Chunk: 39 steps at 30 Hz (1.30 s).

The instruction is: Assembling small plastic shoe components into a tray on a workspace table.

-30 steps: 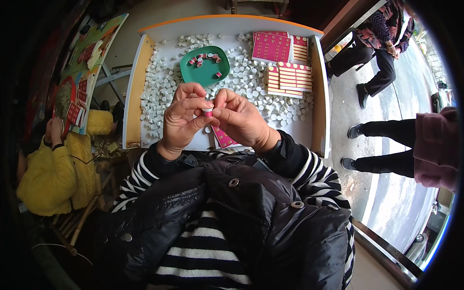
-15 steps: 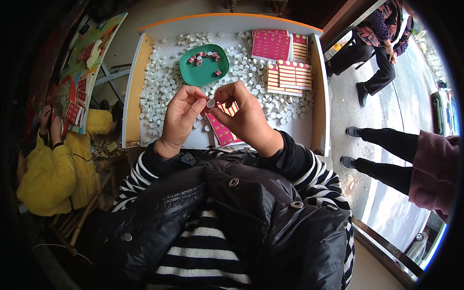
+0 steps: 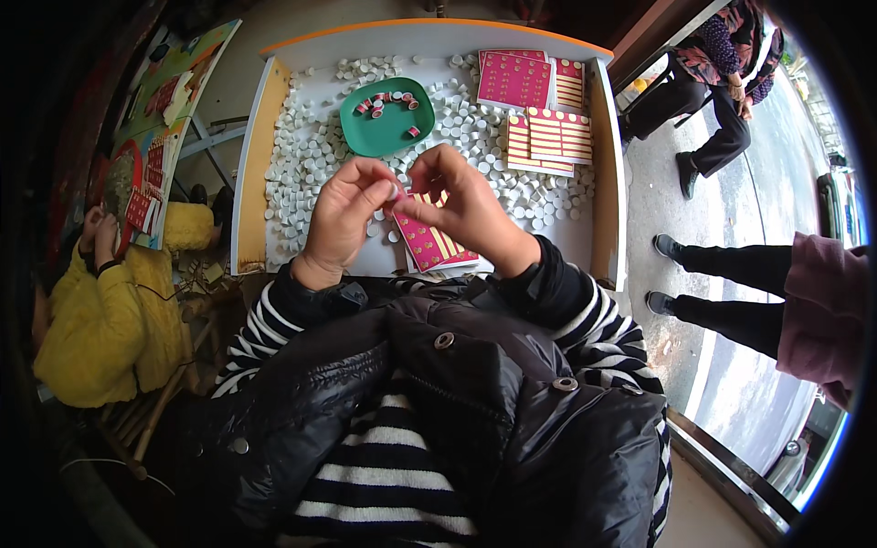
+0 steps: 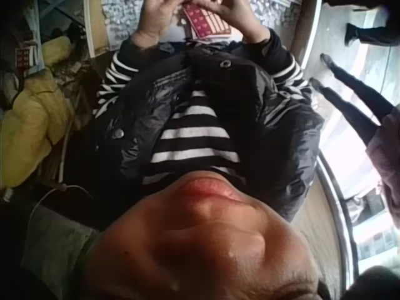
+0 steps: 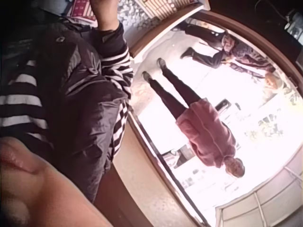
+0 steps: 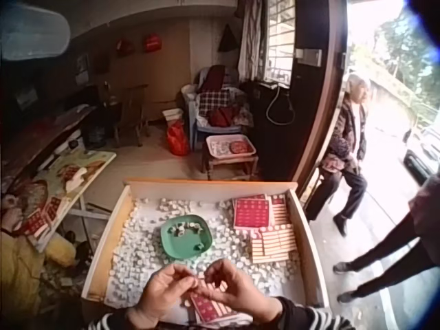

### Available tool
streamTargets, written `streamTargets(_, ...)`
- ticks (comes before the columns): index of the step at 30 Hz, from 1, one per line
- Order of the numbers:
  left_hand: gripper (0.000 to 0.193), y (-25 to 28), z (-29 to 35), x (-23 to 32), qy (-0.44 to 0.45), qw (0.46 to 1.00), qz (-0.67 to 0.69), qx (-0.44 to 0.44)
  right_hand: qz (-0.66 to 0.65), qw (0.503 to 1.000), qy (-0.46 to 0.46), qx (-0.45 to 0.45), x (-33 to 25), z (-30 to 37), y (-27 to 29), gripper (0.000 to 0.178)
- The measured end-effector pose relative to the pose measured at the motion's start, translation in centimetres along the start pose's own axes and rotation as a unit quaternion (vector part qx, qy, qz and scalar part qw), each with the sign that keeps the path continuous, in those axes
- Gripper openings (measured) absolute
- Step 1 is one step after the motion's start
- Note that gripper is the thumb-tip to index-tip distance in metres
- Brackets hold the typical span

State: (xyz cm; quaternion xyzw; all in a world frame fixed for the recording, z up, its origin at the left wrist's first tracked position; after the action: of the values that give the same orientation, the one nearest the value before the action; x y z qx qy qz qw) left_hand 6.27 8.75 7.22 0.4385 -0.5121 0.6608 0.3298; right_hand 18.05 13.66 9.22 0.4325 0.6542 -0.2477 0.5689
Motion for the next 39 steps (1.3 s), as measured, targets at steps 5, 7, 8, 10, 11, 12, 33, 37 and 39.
streamTargets(5,0.014,3.2,-1.1,-1.6,0.112,0.984,0.116,0.074,0.284,0.95,0.126,-0.018,2.8,0.1,0.4,0.043)
streamTargets(7,0.015,3.8,-1.2,-1.9,0.122,0.981,0.128,0.078,0.402,0.904,0.133,-0.054,4.5,0.8,-0.4,0.051)
streamTargets(8,0.017,4.0,-1.1,-2.1,0.134,0.978,0.141,0.078,0.401,0.904,0.135,-0.056,4.6,0.9,-0.5,0.051)
streamTargets(10,0.019,4.2,-1.1,-2.3,0.146,0.974,0.155,0.08,0.418,0.898,0.12,-0.072,5.3,1.0,-0.7,0.052)
streamTargets(11,0.019,4.1,-1.1,-2.3,0.152,0.973,0.158,0.076,0.427,0.894,0.112,-0.079,5.6,1.1,-0.8,0.052)
streamTargets(12,0.02,4.0,-1.1,-2.4,0.159,0.971,0.162,0.073,0.427,0.894,0.111,-0.08,5.6,1.1,-0.8,0.052)
streamTargets(33,0.019,1.8,-0.3,-1.5,0.184,0.961,0.208,-0.017,0.416,0.898,0.128,-0.062,5.2,1.1,-0.9,0.045)
streamTargets(37,0.021,1.8,-0.4,-1.4,0.19,0.958,0.214,0.005,0.41,0.898,0.15,-0.055,5.0,0.9,-0.5,0.04)
streamTargets(39,0.021,2.1,-0.6,-1.4,0.177,0.967,0.179,0.022,0.412,0.896,0.151,-0.075,5.2,1.0,0.1,0.033)
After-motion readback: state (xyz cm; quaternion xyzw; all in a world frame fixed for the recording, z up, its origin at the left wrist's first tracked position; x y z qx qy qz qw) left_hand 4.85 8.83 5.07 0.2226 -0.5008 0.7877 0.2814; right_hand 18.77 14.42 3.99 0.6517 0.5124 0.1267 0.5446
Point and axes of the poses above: each hand's wrist, its own z-axis away from the middle knuckle, its own y-axis out of the back of the hand, x = y × z, the point moved 9 cm from there along -z, towards the middle knuckle, and after that the axes turned 11 degrees about x, right-handed, at the moved point
